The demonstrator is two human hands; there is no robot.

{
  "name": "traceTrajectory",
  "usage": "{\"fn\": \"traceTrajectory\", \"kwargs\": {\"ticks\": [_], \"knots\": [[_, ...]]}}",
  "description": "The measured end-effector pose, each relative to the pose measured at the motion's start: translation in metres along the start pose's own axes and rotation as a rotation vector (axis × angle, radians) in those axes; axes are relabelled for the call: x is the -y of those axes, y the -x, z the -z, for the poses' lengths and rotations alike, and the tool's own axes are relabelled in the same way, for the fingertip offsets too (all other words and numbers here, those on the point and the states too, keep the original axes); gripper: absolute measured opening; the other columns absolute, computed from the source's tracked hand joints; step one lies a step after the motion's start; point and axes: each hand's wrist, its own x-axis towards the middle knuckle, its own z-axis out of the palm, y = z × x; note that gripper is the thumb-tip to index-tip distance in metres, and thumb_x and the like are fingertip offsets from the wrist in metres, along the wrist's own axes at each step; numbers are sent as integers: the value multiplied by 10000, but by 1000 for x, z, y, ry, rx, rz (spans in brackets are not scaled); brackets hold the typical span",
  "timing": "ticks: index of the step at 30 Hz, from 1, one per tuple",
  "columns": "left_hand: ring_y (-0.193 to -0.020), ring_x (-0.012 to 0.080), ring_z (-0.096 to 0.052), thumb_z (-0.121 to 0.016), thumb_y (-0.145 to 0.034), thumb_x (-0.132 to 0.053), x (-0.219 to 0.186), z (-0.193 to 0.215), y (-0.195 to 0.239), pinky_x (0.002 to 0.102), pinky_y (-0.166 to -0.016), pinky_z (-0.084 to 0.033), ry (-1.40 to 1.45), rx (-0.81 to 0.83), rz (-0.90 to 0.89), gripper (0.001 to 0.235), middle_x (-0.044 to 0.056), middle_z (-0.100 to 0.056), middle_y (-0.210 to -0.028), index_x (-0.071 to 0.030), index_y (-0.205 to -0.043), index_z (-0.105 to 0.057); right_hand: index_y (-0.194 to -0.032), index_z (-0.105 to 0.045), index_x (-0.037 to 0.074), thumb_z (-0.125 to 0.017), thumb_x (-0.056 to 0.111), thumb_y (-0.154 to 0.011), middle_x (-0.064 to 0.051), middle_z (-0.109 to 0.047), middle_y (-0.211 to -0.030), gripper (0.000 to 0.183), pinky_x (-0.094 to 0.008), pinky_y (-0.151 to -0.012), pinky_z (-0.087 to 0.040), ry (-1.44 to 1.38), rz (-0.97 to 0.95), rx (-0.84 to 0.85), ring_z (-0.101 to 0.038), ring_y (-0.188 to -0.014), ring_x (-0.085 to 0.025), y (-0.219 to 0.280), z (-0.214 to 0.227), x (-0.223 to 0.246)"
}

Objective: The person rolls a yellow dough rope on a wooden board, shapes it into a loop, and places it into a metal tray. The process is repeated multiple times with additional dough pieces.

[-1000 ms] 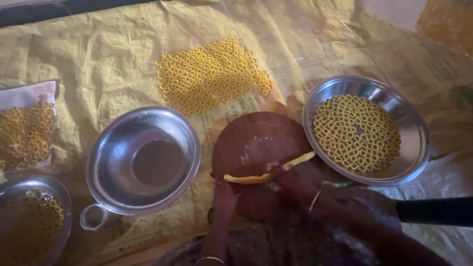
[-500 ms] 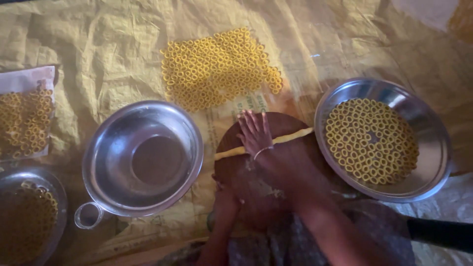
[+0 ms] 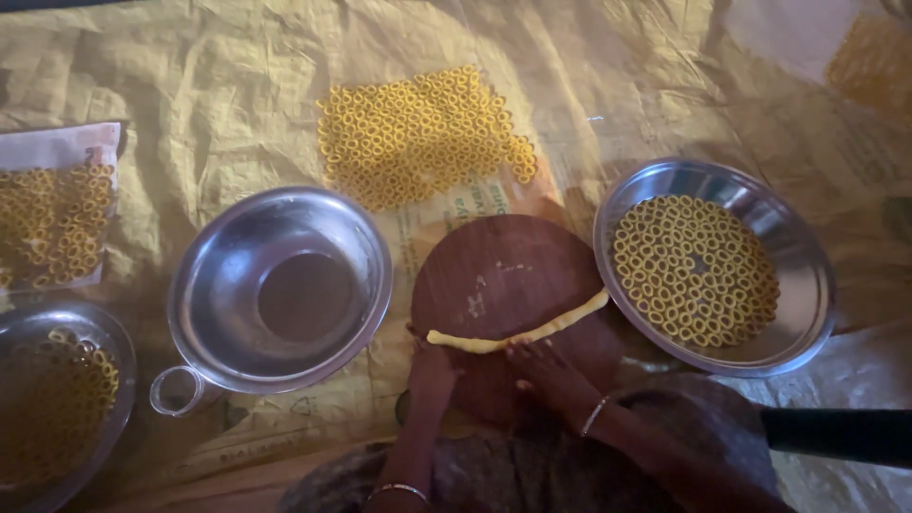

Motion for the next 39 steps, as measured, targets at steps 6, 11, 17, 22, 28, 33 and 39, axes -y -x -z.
{"fn": "traceTrajectory", "kwargs": {"ticks": [6,11,17,22,28,33,39], "knots": [[-1173,441,-648,-806,-836,-306,-1,-10,-8,512,-981,-558,41,2,92,793,298,-609,-1315,75,-1410,-413,-1583,-367,87,-538,287,-971,-194,-346,-1653,667,-561,-1209,-214,-153,25,-130,-272,-1538,-371,-76,-9,36],[-1089,440,-679,-782,-834,-268,2,-19,-3,508,-902,-590,19,0,101,904,322,-622,-1268,143,-1480,-301,-1589,-427,136,-533,323,-994,-120,-356,-1644,633,-661,-1203,-114,2,-99,-177,-222,-1531,-368,-188,-3,-12],[-1046,424,-701,-804,-836,-308,2,-21,-9,492,-888,-604,-40,99,150,928,335,-649,-1221,126,-1474,-289,-1476,-528,100,-532,441,-1043,-104,-383,-1659,552,-673,-1247,-118,358,-294,-433,-245,-1571,-302,-258,-12,-37],[-1054,435,-689,-832,-782,-308,12,-33,-25,499,-900,-594,6,-12,54,1046,336,-637,-1220,180,-1470,-214,-1512,-487,68,-502,396,-1017,-158,-381,-1621,594,-671,-1198,-160,169,-370,-456,-258,-1515,-331,-220,-16,-6],[-1093,461,-677,-714,-869,-237,20,-44,-25,561,-937,-567,65,-29,109,575,289,-687,-1204,11,-1345,-507,-1509,-480,61,-507,287,-963,-198,-412,-1586,592,-682,-1131,-255,129,24,-275,-353,-1454,-411,-103,1,53],[-1102,475,-646,-644,-881,-241,25,-45,-8,574,-928,-534,194,-113,32,473,276,-672,-1200,-13,-1286,-559,-1471,-570,92,-554,274,-1004,-179,-642,-1303,501,-558,-1066,-439,-725,-267,-49,-570,-1249,-405,-110,31,53],[-1112,429,-677,-608,-921,-293,37,-53,-40,512,-959,-553,-33,-175,-191,514,273,-668,-1240,9,-1332,-538,-1281,-661,127,-610,254,-918,-193,-683,-1211,388,-464,-867,-512,-112,-4,-262,-646,-1021,-378,-166,10,83]]}}
